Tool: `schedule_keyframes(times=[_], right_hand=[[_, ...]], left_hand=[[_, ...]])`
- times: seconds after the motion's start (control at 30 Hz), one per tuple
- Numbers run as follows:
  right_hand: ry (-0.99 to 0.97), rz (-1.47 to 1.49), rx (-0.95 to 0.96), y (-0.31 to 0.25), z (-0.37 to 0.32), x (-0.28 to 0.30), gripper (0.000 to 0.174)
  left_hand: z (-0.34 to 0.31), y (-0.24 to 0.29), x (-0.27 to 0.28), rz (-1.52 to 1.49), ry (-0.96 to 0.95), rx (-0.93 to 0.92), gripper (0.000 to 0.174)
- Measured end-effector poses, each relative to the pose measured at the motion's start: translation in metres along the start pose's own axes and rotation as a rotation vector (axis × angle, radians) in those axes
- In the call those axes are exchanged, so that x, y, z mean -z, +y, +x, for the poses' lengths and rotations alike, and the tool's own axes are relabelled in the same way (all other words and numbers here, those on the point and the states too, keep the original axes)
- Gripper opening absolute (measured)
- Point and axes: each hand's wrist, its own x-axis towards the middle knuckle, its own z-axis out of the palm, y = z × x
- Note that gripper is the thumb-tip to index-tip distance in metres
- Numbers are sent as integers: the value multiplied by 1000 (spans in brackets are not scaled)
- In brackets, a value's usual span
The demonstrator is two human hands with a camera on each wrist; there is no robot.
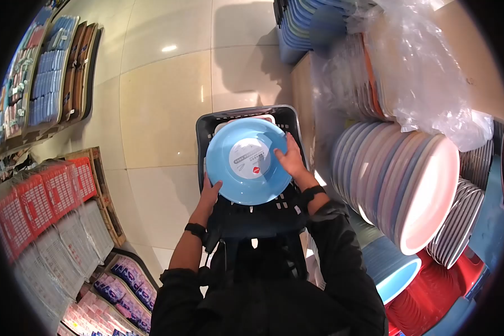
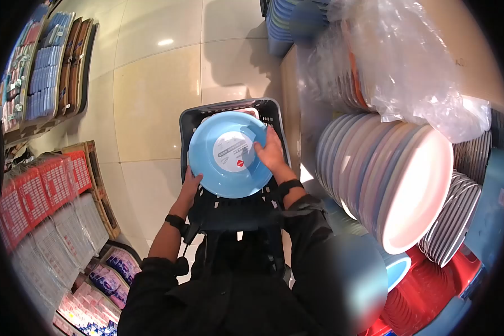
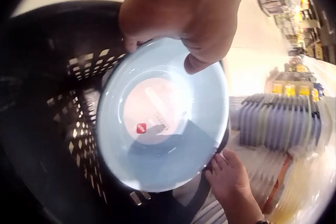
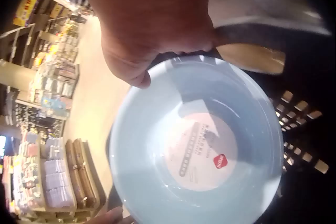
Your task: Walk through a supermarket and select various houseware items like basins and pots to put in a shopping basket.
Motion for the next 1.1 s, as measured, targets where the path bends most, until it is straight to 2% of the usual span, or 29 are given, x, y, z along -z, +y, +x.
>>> schedule_keyframes(times=[0.03, 0.07, 0.13, 0.17, 0.23, 0.3, 0.37, 0.43, 0.47, 0.53, 0.57, 0.63, 0.7, 0.77, 0.83, 0.9, 0.93, 1.0, 1.03, 1.1], right_hand=[[13, -42, 93, -5, -8, 6, 72], [26, -45, 94, -11, -19, 16, 72], [-154, 79, 157, -47, -53, 54, 65], [-134, 77, 162, -61, -73, 72, 65], [-323, 118, 106, -80, -123, 108, 60], [-324, 27, 150, -87, -174, 137, 58], [-311, -51, 72, -95, -231, 163, 59], [-395, -139, 17, -82, -285, 170, 61], [-373, -139, 19, -79, -308, 170, 61], [-574, -103, -149, -73, -346, 163, 64], [-557, -104, -143, -70, -362, 156, 64], [-429, 15, 22, -70, -384, 144, 68], [-376, 75, 3, -77, -393, 130, 70], [-215, -129, 12, -82, -387, 113, 66], [-177, -157, 54, -70, -378, 97, 61], [-144, -180, 96, -63, -368, 91, 57], [-141, -180, 99, -62, -360, 92, 50], [-142, -177, 110, -62, -345, 96, 43], [-105, -173, 150, -65, -336, 98, 38], [-76, -166, 195, -72, -321, 103, 34]], left_hand=[[-5, 6, -1, 18, -39, -26, 72], [-11, 7, 2, 18, -48, -34, 72], [-29, 5, 10, 191, -196, -214, 63], [-47, 14, 11, 194, -207, -231, 63], [-101, 50, 11, 220, -484, -103, 56], [-142, 68, 16, 324, -706, -35, 51], [-171, 68, 17, 495, -904, -9, 49], [-195, 62, 13, 670, -1074, -2, 48], [-203, 52, 13, 705, -1136, -16, 50], [-209, 42, 11, 772, -1194, -45, 51], [-212, 39, 10, 824, -1243, -60, 52], [-223, 51, 5, 839, -1245, -47, 54], [-230, 53, 2, 872, -1242, -84, 58], [-228, 40, 2, 897, -1215, -155, 56], [-235, 41, -1, 916, -1182, -216, 54], [-248, 55, -6, 934, -1082, -87, 55], [-249, 57, -8, 934, -1072, -90, 55], [-251, 62, -11, 952, -906, -214, 50], [-249, 65, -14, 955, -897, -215, 50], [-243, 65, -20, 1043, -675, -407, 48]])
